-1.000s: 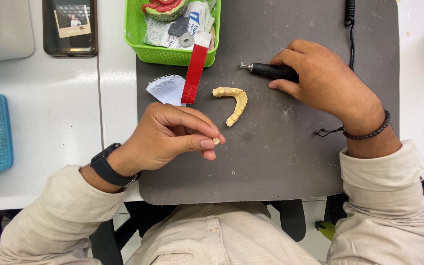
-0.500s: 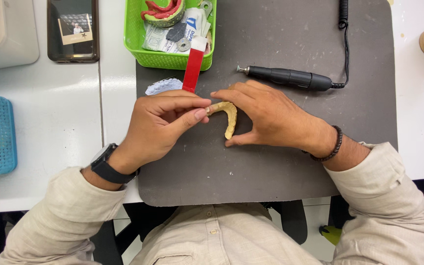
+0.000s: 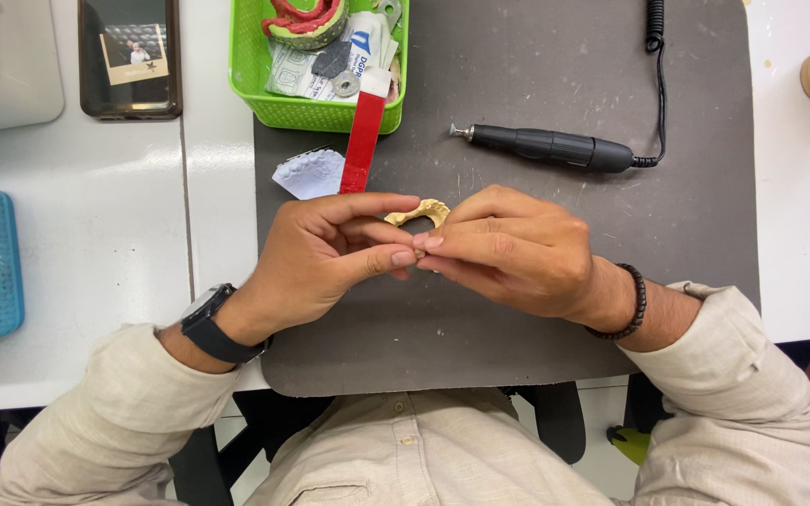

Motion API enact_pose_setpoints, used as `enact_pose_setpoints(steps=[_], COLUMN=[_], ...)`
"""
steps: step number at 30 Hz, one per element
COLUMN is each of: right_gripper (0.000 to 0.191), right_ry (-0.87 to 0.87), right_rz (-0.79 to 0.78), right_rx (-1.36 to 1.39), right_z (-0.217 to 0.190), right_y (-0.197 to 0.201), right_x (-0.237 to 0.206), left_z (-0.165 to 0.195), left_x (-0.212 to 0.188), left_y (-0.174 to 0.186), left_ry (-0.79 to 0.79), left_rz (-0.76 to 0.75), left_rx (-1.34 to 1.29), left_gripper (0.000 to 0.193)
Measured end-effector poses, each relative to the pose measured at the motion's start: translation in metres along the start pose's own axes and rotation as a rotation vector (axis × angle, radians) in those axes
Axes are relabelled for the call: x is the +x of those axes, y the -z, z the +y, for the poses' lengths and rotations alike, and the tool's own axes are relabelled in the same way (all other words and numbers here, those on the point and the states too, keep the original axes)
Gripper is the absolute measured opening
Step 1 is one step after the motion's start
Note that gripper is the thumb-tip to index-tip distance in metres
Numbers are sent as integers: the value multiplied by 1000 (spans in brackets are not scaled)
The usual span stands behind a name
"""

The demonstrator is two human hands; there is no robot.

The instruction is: The person wipes a dental model with a tissue, places a red-and-white articulating film strip between the upper and lower denture models, presses the models together by hand to mark contact points, and repeatedly separates and re-seats the models while checking the tooth contacts. They then use a small hand tool on the denture teeth and re-test the fit.

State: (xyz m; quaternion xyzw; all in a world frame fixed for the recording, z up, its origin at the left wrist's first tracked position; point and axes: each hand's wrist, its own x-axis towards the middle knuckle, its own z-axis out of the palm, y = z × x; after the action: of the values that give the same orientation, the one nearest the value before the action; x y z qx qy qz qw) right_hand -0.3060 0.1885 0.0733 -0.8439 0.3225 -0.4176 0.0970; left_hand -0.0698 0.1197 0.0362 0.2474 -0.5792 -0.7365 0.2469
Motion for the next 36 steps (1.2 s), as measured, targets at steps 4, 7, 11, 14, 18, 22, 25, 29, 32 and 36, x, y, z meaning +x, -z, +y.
enact_pose_setpoints(steps=[4, 7, 11, 14, 18, 22, 25, 29, 32, 36], right_gripper=[40, 47, 54, 54, 54, 55, 55, 55, 55, 56], right_ry=[-91, -213, -290, -316, -352, -364, -337, -281, -235, -205], right_rz=[-22, -63, -145, -158, -207, -221, -213, -189, -199, -207], right_rx=[-12, -10, 19, 56, 48, 100, 72, 28, -28, -55], right_z=[7, 25, 42, 46, 50, 52, 52, 51, 50, 47], right_y=[3, 7, 5, -2, -7, -9, -8, -7, -7, -8], right_x=[0, 2, -1, -4, -3, -3, -5, -6, -5, -4], left_z=[3, 6, 4, 1, -4, -7, -7, -7, -5, 2], left_x=[0, -3, -1, -1, -1, -1, -1, -2, -1, -2], left_y=[0, 4, 4, 4, 2, 3, 2, 2, 1, 1], left_ry=[-195, -558, -669, -627, -561, -562, -568, -567, -592, -668], left_rz=[59, 153, 121, 130, 136, 138, 124, 111, 125, 197], left_rx=[177, 811, 1193, 1331, 1349, 1329, 1337, 1346, 1347, 1251], left_gripper=[43, 47, 59, 63, 62, 61, 59, 57, 55, 46])
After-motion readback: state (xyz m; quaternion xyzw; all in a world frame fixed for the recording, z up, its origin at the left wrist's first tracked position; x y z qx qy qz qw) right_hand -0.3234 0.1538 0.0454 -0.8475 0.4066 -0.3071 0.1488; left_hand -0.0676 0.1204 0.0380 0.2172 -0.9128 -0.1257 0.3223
